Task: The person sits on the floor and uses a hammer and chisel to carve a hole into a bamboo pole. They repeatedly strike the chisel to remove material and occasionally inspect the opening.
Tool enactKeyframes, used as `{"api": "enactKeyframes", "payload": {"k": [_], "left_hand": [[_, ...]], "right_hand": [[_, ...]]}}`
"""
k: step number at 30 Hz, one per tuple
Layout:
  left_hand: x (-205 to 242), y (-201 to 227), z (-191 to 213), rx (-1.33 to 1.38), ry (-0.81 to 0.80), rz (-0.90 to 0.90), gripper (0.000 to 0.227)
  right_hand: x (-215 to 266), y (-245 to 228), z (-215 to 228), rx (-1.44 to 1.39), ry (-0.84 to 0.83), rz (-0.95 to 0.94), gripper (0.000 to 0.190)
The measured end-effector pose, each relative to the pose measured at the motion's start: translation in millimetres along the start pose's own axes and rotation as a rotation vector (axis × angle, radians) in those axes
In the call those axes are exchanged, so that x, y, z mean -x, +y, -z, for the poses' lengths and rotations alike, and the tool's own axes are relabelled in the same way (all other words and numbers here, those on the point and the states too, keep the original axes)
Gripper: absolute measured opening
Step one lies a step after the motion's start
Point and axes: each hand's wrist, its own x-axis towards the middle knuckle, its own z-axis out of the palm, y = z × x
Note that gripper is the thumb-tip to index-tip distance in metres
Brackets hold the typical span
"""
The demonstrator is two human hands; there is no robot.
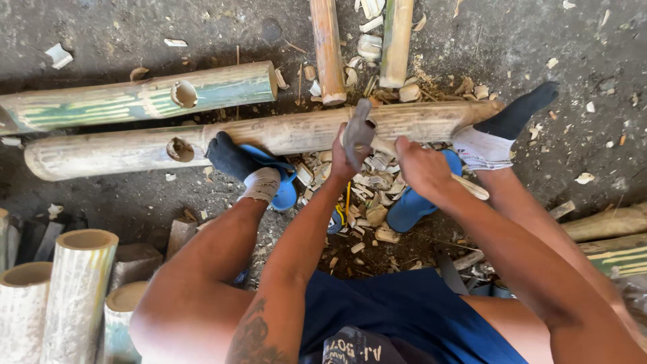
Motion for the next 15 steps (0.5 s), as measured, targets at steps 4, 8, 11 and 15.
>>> {"api": "enactKeyframes", "payload": {"k": [4, 8, 11, 15], "left_hand": [[8, 14, -15, -0.258, 0.122, -0.126, 0.047], [-11, 12, -18, -0.201, 0.060, -0.098, 0.040], [-21, 6, -7, -0.233, 0.011, 0.021, 0.034], [-30, -3, -2, -0.253, -0.015, -0.014, 0.036]], "right_hand": [[-52, 45, -51, -0.275, 0.151, -0.134, 0.040], [-117, 73, -82, -0.458, 0.298, -0.206, 0.033], [-142, 85, -100, -0.357, 0.375, -0.140, 0.025], [-147, 90, -110, -0.237, 0.400, -0.080, 0.024]]}}
